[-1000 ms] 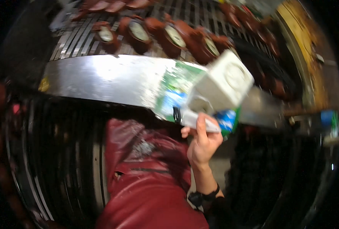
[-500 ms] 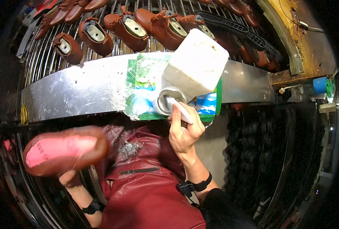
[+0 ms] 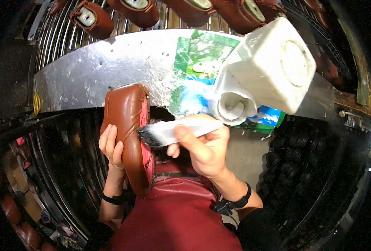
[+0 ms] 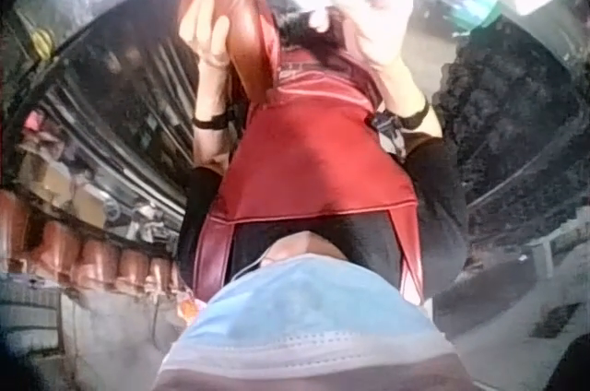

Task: The recorder is applying glue or adhesive to the perimeter of shoe uppers and then matching them with soles on a production line.

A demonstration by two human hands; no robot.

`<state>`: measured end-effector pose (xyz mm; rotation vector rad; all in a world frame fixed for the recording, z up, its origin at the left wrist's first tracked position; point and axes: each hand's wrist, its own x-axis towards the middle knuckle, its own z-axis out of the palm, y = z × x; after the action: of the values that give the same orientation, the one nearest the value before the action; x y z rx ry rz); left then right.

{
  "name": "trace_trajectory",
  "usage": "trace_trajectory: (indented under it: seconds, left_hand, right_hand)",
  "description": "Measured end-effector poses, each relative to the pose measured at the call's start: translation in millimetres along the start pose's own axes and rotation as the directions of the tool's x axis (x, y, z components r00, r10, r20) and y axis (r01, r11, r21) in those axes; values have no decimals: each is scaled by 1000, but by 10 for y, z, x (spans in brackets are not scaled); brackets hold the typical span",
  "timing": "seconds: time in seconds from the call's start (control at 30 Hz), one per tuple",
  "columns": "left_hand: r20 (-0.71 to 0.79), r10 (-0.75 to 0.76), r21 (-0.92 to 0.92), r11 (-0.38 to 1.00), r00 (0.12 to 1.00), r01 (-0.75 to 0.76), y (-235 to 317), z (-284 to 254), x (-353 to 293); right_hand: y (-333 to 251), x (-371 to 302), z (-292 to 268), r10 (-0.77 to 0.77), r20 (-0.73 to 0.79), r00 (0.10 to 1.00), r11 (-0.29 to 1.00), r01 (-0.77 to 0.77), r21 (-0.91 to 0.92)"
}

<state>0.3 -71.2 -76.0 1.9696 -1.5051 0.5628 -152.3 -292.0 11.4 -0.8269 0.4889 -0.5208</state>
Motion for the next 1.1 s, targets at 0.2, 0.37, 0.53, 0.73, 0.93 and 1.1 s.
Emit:
trace_trajectory:
  seconds: [0.2,0.37,0.53,0.73,0.93,1.1]
  left_hand:
    - [-80,6,11,1000,997,-6,9,18,-24]
    - [-108,-19,-25,1000,994,16,15,10,56]
    - [-132,-12,-38,999,991,7,8,-25,119]
    - [-140,-33,-46,999,990,27,62,-36,251]
    - [-136,-30,-12,1000,990,28,138,-104,347]
    - [-86,-85,21,996,993,87,258,-163,474]
  right_hand:
    - [161,343,205,-44,-8,999,968,41,-249]
    - [240,929,208,-121,-58,991,968,105,-230]
    - [1,146,196,82,56,995,956,-63,-287]
    - [-179,-670,139,-194,613,766,704,544,-457]
    - [-177,-931,44,-262,715,648,697,640,-325]
    - [-405,-714,224,1,95,996,961,25,-275]
